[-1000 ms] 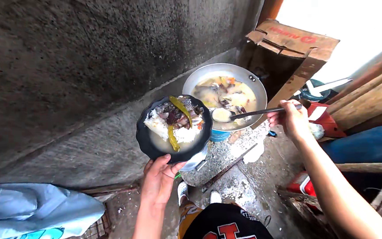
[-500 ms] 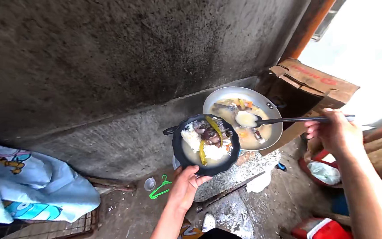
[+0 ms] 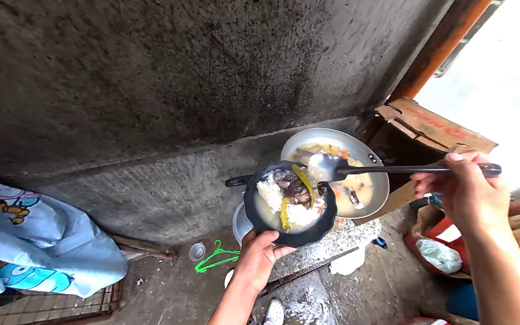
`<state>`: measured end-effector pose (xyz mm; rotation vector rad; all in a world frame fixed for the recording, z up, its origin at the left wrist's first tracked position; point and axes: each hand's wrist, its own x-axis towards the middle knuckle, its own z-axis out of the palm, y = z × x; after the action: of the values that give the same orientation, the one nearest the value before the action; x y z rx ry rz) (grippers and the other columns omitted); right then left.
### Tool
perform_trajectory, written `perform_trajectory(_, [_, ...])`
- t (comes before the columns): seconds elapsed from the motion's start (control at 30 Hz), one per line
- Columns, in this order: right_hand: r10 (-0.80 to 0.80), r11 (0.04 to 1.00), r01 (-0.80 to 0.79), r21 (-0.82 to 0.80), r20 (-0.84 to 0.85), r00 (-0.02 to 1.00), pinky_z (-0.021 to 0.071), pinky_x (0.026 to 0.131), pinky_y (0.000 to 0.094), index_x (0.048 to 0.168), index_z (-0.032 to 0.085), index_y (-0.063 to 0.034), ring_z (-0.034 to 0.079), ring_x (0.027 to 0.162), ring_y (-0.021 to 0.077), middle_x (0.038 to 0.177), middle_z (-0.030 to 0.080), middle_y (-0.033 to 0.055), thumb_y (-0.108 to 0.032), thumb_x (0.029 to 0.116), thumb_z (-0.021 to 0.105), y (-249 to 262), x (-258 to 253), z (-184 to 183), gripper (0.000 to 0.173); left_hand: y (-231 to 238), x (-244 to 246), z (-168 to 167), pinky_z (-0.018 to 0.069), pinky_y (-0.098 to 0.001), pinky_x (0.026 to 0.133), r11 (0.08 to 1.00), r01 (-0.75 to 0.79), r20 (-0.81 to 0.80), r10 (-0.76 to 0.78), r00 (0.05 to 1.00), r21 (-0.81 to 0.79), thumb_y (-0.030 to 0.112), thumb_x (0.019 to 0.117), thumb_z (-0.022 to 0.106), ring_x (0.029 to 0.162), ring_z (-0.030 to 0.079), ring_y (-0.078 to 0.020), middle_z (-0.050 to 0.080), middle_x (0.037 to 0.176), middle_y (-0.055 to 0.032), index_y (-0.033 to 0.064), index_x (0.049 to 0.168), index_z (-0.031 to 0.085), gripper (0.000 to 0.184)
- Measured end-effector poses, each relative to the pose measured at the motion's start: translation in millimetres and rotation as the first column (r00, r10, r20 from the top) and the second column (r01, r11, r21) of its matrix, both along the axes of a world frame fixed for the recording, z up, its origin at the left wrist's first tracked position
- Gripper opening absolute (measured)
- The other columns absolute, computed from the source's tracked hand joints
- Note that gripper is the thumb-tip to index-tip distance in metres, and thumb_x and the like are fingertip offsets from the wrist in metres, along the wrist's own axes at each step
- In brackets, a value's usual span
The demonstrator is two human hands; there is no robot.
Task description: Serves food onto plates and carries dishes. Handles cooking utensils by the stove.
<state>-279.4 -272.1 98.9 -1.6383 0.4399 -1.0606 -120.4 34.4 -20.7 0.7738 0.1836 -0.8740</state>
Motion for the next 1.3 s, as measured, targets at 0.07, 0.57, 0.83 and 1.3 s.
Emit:
perform_trajectory(0.07, [0.042,0.99,-0.04,-0.137,0.011,0.999,0.0628,0.054,0.0301,0.101,0.052,-0.0126,0.072,0.058,0.0165,0.076,0.075,0.0015,-0.019,0.1062,0.041,5.4,-3.5,0.5,0.013,0.0,1.0,0.9,0.0637,-0.0544,0.075,1.0,-0.006,0.004,0.006,1.0,0.004,-0.008,0.0927,0.05,0.087,0.074,-0.0382,0.07,0.106,-0.0267,-0.0048,0.12,0.052,0.027])
perform_trajectory(0.57, [-0.031,0.97,0.041,-0.239,0.048,0.998,0.0659,0.071,0.0309,0.116,0.06,-0.0053,0.075,0.077,0.0135,0.102,0.075,-0.0005,-0.022,0.1066,0.05,29.6,-27.0,-67.4,0.021,14.4,1.2,15.1,0.0637,-0.0521,0.075,0.996,-0.09,0.032,0.091,0.995,-0.024,-0.006,0.0951,0.049,0.087,0.074,-0.0368,0.07,0.105,-0.025,-0.004,0.119,0.052,0.024])
perform_trajectory(0.83, [-0.085,0.996,0.081,0.031,0.172,0.981,0.0641,0.073,0.0304,0.12,0.053,-0.0066,0.074,0.084,0.0134,0.109,0.073,-0.0025,-0.009,0.1022,0.034,41.0,-30.9,-83.0,0.027,62.2,1.2,12.5,0.0637,-0.0534,0.075,0.987,-0.148,0.024,0.15,0.988,-0.061,-0.006,0.0927,0.051,0.088,0.074,-0.0379,0.07,0.105,-0.0261,-0.0039,0.118,0.053,0.025])
perform_trajectory(1.3, [0.505,0.793,-0.376,0.479,-0.172,0.846,0.042,0.034,0.0207,0.118,0.055,-0.0136,0.045,0.038,0.0029,0.056,0.05,-0.008,-0.006,0.0875,0.044,220.1,94.1,-116.3,0.033,225.0,-1.1,-8.5,0.0632,-0.0564,0.077,0.935,-0.351,0.008,0.352,0.936,-0.049,-0.006,0.0886,0.056,0.088,0.074,-0.039,0.072,0.104,-0.0252,-0.0036,0.114,0.057,0.025])
